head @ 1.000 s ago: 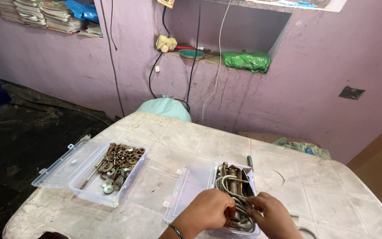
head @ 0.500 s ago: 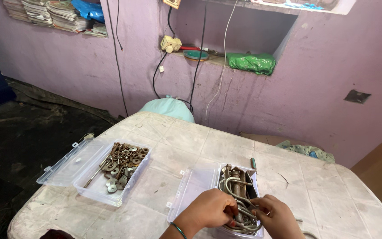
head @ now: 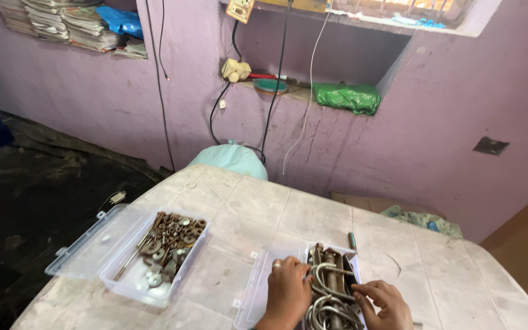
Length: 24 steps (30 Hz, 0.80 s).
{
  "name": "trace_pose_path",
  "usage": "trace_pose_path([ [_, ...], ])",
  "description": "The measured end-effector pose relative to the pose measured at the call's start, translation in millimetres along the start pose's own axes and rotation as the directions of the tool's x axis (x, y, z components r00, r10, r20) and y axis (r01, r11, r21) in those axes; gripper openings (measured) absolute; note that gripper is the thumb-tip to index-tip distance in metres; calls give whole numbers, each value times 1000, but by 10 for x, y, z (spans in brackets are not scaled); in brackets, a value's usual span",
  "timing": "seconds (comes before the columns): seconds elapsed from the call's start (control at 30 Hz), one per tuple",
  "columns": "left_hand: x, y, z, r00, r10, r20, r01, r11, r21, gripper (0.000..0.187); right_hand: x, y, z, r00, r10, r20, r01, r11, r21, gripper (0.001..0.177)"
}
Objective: The person sorts through a collection of metal hardware components, including keys, hooks, and cylindrical parts, inside a clear plastic container. They pick up individual items, inspect them, and place them back into the container. A screwdriver is briefly handled and placed on the table.
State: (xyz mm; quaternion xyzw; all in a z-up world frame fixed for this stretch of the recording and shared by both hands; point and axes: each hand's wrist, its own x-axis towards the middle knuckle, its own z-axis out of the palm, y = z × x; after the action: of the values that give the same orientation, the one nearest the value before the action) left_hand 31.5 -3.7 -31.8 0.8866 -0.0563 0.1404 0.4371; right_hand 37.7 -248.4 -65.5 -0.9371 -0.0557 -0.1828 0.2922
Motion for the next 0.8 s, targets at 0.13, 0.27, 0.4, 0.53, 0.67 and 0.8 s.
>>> trace_pose_path([
  [0.13, 31, -11, 38, 996, -67, 65, 68, 998, -8, 22, 159, -157, 31, 996, -66, 53, 70, 994, -86, 26],
  [0.27, 55, -23, 24, 984, -169, 48, 170, 985, -15, 21, 398, -624, 49, 978, 47, 201, -7, 980, -199, 39],
  [0.4, 90, -66, 38, 976, -212, 45, 214, 976, -43, 19, 529, -977, 74, 918, 170, 357, -34, 934, -356, 56],
  [0.53, 137, -159, 86, 963, -237, 129, 254, 959, -127, 24, 569, -1061, 146, 888, 214, 407, 7, 879, -476, 59],
  [0.67, 107, -215, 122, 967, -182, 179, 202, 975, -97, 34, 609, -937, 176, 908, 225, 353, -24, 869, -494, 54],
  [0.8, 107, -235, 153, 959, -141, 244, 161, 985, -63, 43, 580, -798, 294, 968, 172, 184, -69, 884, -463, 31],
])
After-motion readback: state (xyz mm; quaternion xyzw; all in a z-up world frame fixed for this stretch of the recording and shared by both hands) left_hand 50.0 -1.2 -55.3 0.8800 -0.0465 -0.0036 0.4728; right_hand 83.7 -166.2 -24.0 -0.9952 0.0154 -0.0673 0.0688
